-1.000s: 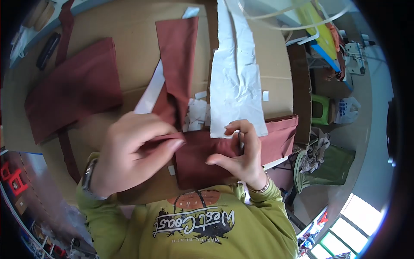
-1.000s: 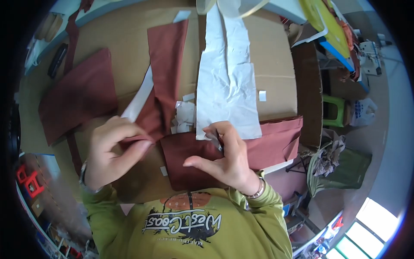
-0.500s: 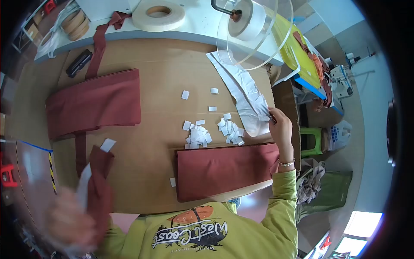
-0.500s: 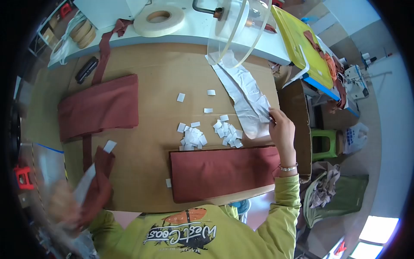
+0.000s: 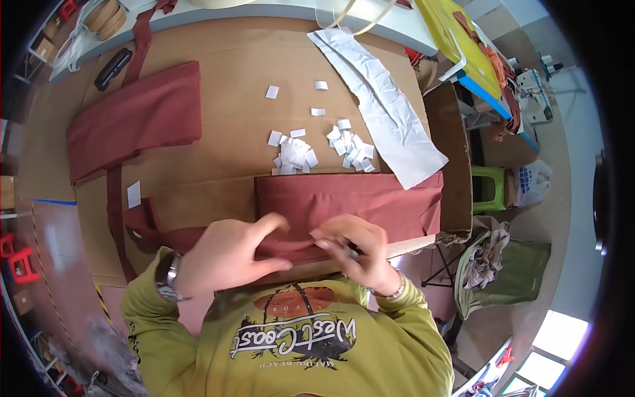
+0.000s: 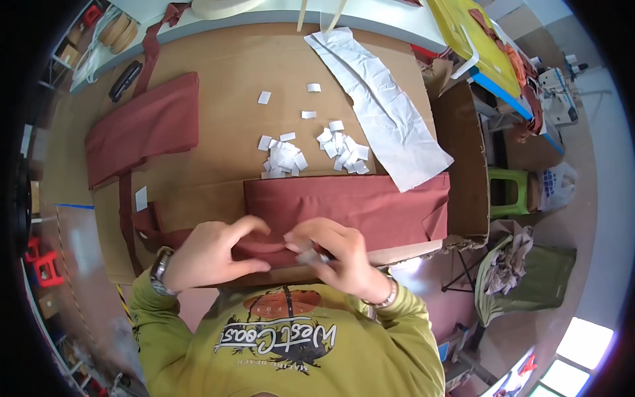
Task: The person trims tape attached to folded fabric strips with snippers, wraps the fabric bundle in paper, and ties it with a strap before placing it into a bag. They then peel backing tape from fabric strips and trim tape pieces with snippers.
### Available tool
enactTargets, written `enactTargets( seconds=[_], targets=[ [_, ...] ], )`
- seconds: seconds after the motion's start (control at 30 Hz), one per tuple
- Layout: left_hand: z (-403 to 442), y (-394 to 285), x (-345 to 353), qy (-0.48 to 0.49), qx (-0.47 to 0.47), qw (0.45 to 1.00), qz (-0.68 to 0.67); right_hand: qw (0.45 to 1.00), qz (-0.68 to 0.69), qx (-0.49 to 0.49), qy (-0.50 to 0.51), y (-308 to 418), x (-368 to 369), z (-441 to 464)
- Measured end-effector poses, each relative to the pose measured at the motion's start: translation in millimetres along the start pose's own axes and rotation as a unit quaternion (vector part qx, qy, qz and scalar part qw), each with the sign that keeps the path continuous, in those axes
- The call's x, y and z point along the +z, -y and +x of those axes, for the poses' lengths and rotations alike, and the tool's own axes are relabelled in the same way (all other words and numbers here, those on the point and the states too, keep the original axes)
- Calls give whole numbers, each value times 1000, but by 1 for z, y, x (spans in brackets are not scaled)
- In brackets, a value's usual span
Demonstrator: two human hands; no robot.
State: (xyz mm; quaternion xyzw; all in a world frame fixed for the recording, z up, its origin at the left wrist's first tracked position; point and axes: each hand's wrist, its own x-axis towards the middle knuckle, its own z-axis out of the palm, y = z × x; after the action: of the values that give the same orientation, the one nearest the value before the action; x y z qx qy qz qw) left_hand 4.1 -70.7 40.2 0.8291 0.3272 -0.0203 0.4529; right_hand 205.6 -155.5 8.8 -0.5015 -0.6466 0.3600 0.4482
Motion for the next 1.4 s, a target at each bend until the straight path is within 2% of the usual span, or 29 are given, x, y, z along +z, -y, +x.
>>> enactTargets(
  seconds=[0.03,0.07,0.13,0.17,0.3,0.33,0.37,0.4,0.47,0.53,0.57,0.63,0.67,0.8,0.87,0.9,0.93,0.97,1.0,1.03,1.07,1.1,1.13,1.23,1.3,1.4],
  targets=[
    [-5,8,-7,85,-16,992,88,998,-8,-66,-17,-4,-8,-8],
    [-12,20,-10,93,-16,991,90,998,-5,-61,-23,-5,-7,-13],
    [-21,42,-15,119,85,983,110,992,-12,-56,-109,-7,-37,-43],
    [-23,47,-17,124,90,982,110,987,-18,-52,-150,-8,-52,-55],
    [-29,54,-25,271,112,950,106,949,-36,-41,-311,-13,-102,-100],
    [-26,53,-26,277,114,948,110,938,-30,70,-338,-12,-117,-109],
    [-21,53,-25,263,83,960,52,915,-24,180,-360,-11,-128,-115],
    [-15,53,-22,246,52,968,-5,913,-24,183,-365,-16,-132,-114],
    [-6,50,-16,206,-15,970,-124,843,-110,304,-431,-36,-144,-105],
    [10,46,-18,187,-45,973,-127,838,-196,279,-426,-56,-150,-94],
    [18,44,-18,184,-49,973,-127,840,-193,278,-424,-66,-153,-88],
    [31,43,-17,109,-67,969,-212,818,-289,255,-428,-80,-160,-77],
    [34,45,-17,109,-72,968,-215,820,-288,258,-423,-82,-161,-73],
    [41,52,-16,51,-84,964,-247,765,-419,186,-453,-85,-155,-50],
    [40,53,-17,45,-95,963,-249,733,-421,146,-515,-70,-139,-36],
    [39,53,-18,42,-101,963,-246,737,-418,149,-510,-62,-125,-30],
    [38,53,-19,39,-106,964,-242,787,-317,145,-510,-53,-106,-25],
    [37,52,-20,39,-110,964,-238,825,-211,140,-505,-43,-86,-21],
    [37,53,-21,42,-115,964,-238,825,-209,146,-504,-29,-65,-17],
    [38,53,-22,44,-121,961,-244,909,-20,257,-329,-15,-43,-13],
    [38,53,-22,46,-127,959,-250,914,172,346,-127,-7,-24,-8],
    [38,53,-23,49,-132,956,-256,878,362,315,1,-12,-7,-7],
    [38,54,-23,50,-137,954,-263,812,479,327,72,-20,15,-11],
    [39,52,-23,47,-146,938,-309,780,496,363,119,-19,46,-8],
    [39,51,-22,47,-155,921,-355,721,526,427,146,-16,54,-6],
    [36,47,-21,52,-161,913,-372,723,549,404,114,-16,64,-5]
  ],
)
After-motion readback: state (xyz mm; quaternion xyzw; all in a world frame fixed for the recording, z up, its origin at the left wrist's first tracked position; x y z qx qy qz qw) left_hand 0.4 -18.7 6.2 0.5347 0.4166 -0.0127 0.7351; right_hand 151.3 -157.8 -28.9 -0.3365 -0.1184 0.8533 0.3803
